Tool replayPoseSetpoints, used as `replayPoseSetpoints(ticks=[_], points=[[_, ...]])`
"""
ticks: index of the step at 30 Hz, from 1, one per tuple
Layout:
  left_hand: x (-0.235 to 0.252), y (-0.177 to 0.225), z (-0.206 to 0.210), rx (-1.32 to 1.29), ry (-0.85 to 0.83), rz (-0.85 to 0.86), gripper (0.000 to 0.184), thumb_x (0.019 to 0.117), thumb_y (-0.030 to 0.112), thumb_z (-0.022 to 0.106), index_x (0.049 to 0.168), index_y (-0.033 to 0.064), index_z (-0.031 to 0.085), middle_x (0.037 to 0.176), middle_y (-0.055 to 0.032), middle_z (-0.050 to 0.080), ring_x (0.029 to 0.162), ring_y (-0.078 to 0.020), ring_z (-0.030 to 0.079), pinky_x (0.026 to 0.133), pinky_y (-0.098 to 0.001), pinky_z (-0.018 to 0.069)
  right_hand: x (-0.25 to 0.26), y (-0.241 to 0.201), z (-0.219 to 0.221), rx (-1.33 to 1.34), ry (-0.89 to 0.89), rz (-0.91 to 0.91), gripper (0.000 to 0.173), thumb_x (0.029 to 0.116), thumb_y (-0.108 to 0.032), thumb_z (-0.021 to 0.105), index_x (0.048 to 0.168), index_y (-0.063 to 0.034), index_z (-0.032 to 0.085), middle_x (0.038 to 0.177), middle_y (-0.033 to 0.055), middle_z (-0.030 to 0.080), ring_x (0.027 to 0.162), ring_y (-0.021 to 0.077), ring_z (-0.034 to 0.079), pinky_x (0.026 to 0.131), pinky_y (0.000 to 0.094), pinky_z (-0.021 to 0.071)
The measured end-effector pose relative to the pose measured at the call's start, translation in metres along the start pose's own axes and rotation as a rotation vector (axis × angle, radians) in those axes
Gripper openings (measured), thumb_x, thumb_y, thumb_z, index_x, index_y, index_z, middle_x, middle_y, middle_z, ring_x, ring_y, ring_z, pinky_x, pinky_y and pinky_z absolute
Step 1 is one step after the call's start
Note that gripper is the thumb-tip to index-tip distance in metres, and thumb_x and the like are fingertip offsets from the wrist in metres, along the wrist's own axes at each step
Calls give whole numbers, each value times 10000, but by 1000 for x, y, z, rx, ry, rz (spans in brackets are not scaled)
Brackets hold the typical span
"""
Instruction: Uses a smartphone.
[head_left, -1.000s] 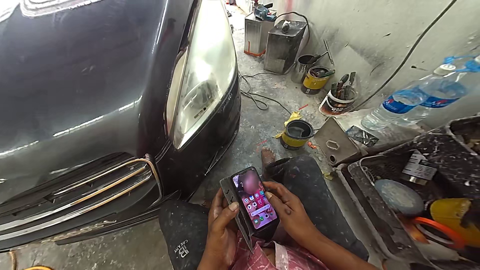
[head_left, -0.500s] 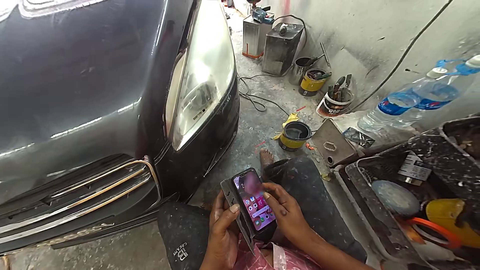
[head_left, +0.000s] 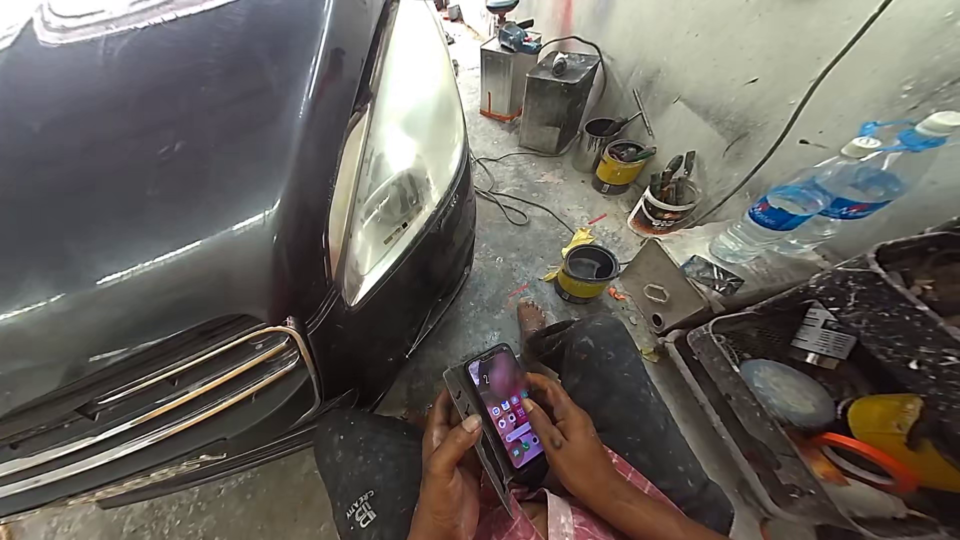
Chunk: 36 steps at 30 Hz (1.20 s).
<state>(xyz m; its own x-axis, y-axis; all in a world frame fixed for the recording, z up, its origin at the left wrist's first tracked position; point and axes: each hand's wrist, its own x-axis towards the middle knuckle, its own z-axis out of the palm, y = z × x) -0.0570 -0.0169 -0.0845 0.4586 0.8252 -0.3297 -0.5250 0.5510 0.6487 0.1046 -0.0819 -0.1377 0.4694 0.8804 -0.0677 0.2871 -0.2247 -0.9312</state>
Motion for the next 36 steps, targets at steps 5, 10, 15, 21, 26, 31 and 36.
replayPoseSetpoints(ticks=[5,10,15,21,26,31,36], points=[[0,0,0,19,29,1,804,826,155,752,1495,-14,341,1261,-253,617,1087,-293,686,904,-447,604,-5,-4,1,-79,-4,-16,824,872,-630,689,1447,-64,518,1246,50,691,1110,113,675,956,352,580],[0,-1,-2,4,9,0,822,841,149,749,1516,-12,308,1286,-263,606,1113,-310,681,922,-465,600,-2,2,-1,36,-4,-36,467,1051,-351,495,1398,-45,562,1190,58,711,1072,107,691,941,314,584],[0,-3,-1,0,-25,7,853,853,130,741,1539,-19,256,1307,-269,594,1125,-321,677,936,-477,596,-2,4,1,-13,12,-34,490,1019,-305,526,1425,-32,543,1243,82,698,1120,131,680,973,339,570],[-1,-2,-4,35,-28,21,884,839,156,765,1537,-28,254,1327,-257,586,1148,-310,664,948,-469,587,-2,-3,-1,58,-17,9,669,915,-519,702,1382,-63,555,1111,21,725,984,96,708,870,322,612],[-2,-2,-4,141,-69,61,948,817,182,799,1542,-42,232,1362,-239,575,1185,-273,645,983,-426,567,12,-20,-9,280,-60,166,431,976,-404,651,1207,-42,617,916,44,684,788,122,662,729,286,568],[0,-2,-4,224,-146,100,994,815,194,804,1552,-63,188,1391,-235,560,1215,-265,627,1009,-408,547,25,-35,-11,316,-86,334,493,938,-511,673,1144,-67,612,909,47,628,793,135,606,739,323,521],[3,-4,-5,277,-204,136,1038,825,247,823,1556,-77,161,1395,-234,549,1225,-254,621,1037,-398,531,31,-39,-7,315,-94,352,556,920,-543,694,1165,-56,583,968,69,644,852,148,633,806,339,541]])
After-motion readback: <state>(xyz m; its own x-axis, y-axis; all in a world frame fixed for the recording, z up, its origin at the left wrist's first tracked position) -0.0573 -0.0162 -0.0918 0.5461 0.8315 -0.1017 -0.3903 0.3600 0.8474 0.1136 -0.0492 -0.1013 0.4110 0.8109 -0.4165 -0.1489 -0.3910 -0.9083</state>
